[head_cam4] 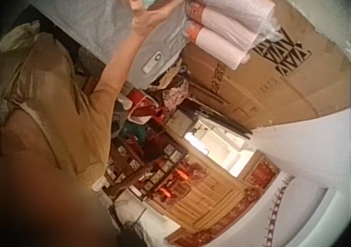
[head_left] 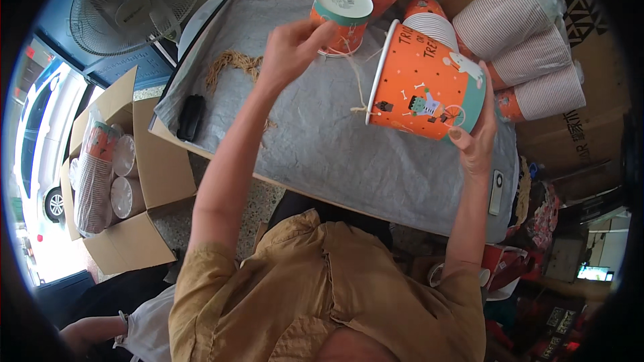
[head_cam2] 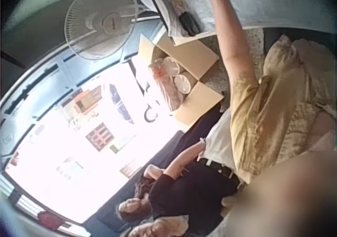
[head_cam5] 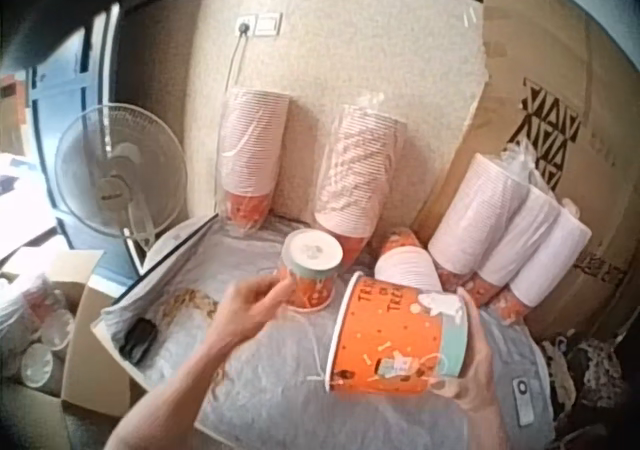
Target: Attaching string handles to paper cups by threading and knotting them through pre-punched holes.
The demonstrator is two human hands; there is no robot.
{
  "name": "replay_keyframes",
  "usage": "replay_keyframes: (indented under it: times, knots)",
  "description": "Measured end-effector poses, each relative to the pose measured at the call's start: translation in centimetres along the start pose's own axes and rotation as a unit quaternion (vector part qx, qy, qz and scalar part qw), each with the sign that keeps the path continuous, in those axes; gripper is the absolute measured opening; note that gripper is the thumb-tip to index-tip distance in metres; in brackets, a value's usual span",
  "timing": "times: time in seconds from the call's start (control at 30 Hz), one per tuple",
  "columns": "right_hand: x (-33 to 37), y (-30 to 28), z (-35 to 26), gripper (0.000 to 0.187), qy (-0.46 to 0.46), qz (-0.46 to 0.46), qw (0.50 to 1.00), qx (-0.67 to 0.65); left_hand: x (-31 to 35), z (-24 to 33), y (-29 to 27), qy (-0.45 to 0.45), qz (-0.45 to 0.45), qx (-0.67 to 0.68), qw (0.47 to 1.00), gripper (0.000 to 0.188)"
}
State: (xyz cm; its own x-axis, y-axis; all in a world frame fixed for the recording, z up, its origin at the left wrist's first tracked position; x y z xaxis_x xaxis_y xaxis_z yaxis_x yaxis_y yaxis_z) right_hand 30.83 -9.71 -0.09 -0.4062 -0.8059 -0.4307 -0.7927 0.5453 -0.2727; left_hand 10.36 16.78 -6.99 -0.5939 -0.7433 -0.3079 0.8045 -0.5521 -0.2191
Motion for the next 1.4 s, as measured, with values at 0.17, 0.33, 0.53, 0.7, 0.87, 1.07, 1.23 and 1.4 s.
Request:
replay_keyframes:
  times: [0.17,0.33,0.53,0.7,0.87,1.07,1.23,1.4]
  knots:
    - [-3.4,-1.6,-2.0,0.125,-0.07,-0.121,0.979,0.15,-6.8,-5.2,1.4,0.2,0.095,-0.243,0.945,0.036]
    - [-6.3,-2.5,-5.2,0.122,-0.034,-0.196,0.958,0.205,-7.8,-6.2,2.0,0.206,0.029,-0.255,0.944,0.026]
    - [-9.2,-1.9,-8.3,0.115,-0.032,-0.214,0.949,0.23,-2.8,-2.3,2.5,0.195,0.001,-0.311,0.93,0.014]
    - [-10.4,2.2,-12.8,0.101,0.002,-0.246,0.966,0.083,3.5,-0.2,1.3,0.174,0.054,-0.154,0.971,0.018]
    - [-11.6,-3.6,-11.6,0.11,-0.054,-0.151,0.957,0.243,8.0,1.7,4.0,-0.201,-0.093,0.412,0.884,0.079]
    - [-9.9,1.2,-11.2,0.117,-0.088,-0.203,0.951,0.217,7.6,1.3,2.9,-0.218,-0.085,0.703,0.672,0.062]
    - [-10.1,1.4,-9.0,0.117,-0.074,-0.208,0.944,0.245,4.8,-0.8,-1.3,-0.159,-0.061,0.798,0.578,0.027]
    - [-10.9,3.0,-6.6,0.107,-0.077,-0.228,0.925,0.294,1.9,-3.0,-1.2,-0.151,-0.071,0.714,0.68,0.033]
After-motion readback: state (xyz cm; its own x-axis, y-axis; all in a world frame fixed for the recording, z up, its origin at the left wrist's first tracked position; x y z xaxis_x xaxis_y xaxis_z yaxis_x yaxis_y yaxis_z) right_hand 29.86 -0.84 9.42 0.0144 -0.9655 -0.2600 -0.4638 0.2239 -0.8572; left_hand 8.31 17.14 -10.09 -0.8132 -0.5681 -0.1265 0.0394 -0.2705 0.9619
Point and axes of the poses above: each hand's wrist, its own x-axis away from the middle knuckle, its own y-axis out of the palm, z = x × y, the point moved 2 cm from there along -x, towards the middle knuckle, and after that the axes turned 8 degrees about x, right-handed, at the moved point
